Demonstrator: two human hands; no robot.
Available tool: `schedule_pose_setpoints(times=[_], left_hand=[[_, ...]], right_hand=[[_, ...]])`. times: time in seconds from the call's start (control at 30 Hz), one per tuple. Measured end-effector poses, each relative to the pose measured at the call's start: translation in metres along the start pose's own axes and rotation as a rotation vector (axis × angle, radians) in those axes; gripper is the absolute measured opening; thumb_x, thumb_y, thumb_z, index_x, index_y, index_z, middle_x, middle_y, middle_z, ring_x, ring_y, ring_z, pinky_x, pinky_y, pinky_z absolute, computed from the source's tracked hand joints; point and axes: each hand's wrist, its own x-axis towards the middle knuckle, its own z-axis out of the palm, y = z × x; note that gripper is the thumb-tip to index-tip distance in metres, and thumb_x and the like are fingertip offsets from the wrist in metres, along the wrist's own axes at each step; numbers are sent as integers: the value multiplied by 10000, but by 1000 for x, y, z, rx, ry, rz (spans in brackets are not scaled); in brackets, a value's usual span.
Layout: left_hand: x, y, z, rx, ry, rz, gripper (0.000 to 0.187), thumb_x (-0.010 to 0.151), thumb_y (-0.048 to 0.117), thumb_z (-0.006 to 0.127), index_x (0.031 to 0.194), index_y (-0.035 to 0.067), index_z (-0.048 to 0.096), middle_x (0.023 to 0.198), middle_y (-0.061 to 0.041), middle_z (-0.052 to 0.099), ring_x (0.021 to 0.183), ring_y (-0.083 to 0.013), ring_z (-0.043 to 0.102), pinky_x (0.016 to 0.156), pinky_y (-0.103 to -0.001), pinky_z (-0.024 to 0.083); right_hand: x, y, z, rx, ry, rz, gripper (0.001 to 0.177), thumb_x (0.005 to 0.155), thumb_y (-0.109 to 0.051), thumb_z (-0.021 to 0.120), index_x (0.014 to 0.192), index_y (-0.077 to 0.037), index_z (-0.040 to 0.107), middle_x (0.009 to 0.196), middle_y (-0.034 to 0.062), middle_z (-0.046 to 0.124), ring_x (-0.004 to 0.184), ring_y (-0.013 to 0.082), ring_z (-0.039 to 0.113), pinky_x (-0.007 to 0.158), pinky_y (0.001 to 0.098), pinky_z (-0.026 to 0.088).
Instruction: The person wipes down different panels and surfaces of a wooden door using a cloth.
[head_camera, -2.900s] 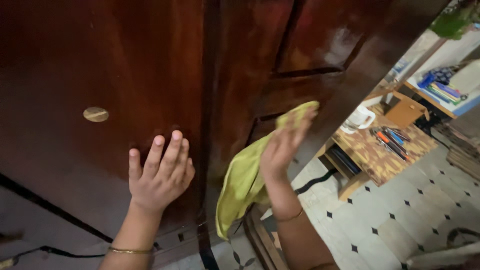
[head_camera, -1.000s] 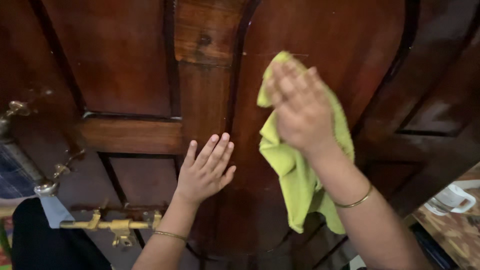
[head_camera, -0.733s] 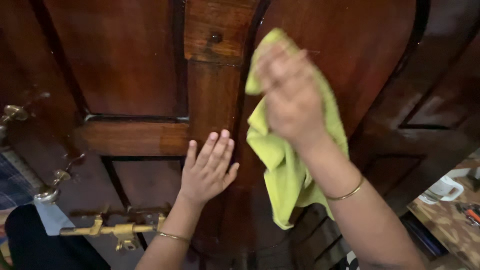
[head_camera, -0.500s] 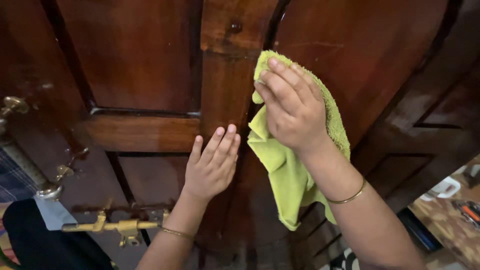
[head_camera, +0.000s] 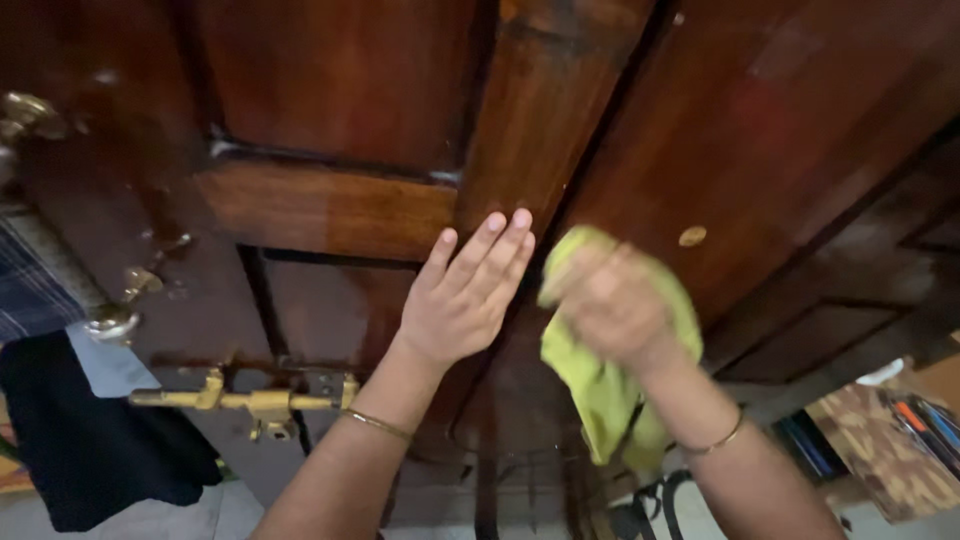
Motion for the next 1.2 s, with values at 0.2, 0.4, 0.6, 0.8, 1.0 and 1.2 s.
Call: schedule_pose_setpoints(times=[0.2,0.4,0.6,0.8,1.0,1.2], left_hand=[[-1,0,1,-20,-2,-3,418,1091,179,454,1427,71,677,1591,-62,513,1516,-221,408,1303,-465,161],[-3,-1,4,-5,17,15,424,1106,195,441,1443,72,669,1606,-69,492,1522,-224,394,1299,-478,164],[-3,-1,1,-12,-4,16,431,1109,182,429,1447,75,674,1607,-64,488,1523,-219,394,1308,-468,166],[-5,1,3,19,-9,20,402,1104,187,499,1460,88,658,1615,-56,486,1533,-219,390,1310,-481,162],[-7,3,9,13,-35,34,476,1127,361,534,1495,71,621,1609,-85,490,1523,-254,393,1287,-521,176],[-10,2,14,-1,-24,38,559,1047,410,527,1453,47,654,1562,-116,537,1483,-279,434,1251,-543,195]], right_hand=[[11,-4,7,-584,16,76,298,918,-55,603,1180,47,699,1193,245,657,1067,368,665,907,464,560],[-73,-93,35,258,-183,-96,350,985,-150,693,1310,-26,650,1309,76,633,1323,232,578,1153,424,447],[-102,-93,35,369,-390,-337,467,928,-218,647,1376,-88,658,1414,-3,652,1336,132,574,1159,356,410],[-112,-7,1,-246,-109,271,335,1087,-109,530,1417,-64,568,1557,286,416,1496,441,371,1261,616,275],[-53,-25,19,84,158,760,512,1059,-146,505,1554,-74,398,1690,131,249,1613,311,175,1324,510,105],[66,-15,2,-35,33,435,405,1010,-16,578,1410,-22,644,1555,172,500,1510,347,414,1291,516,285]])
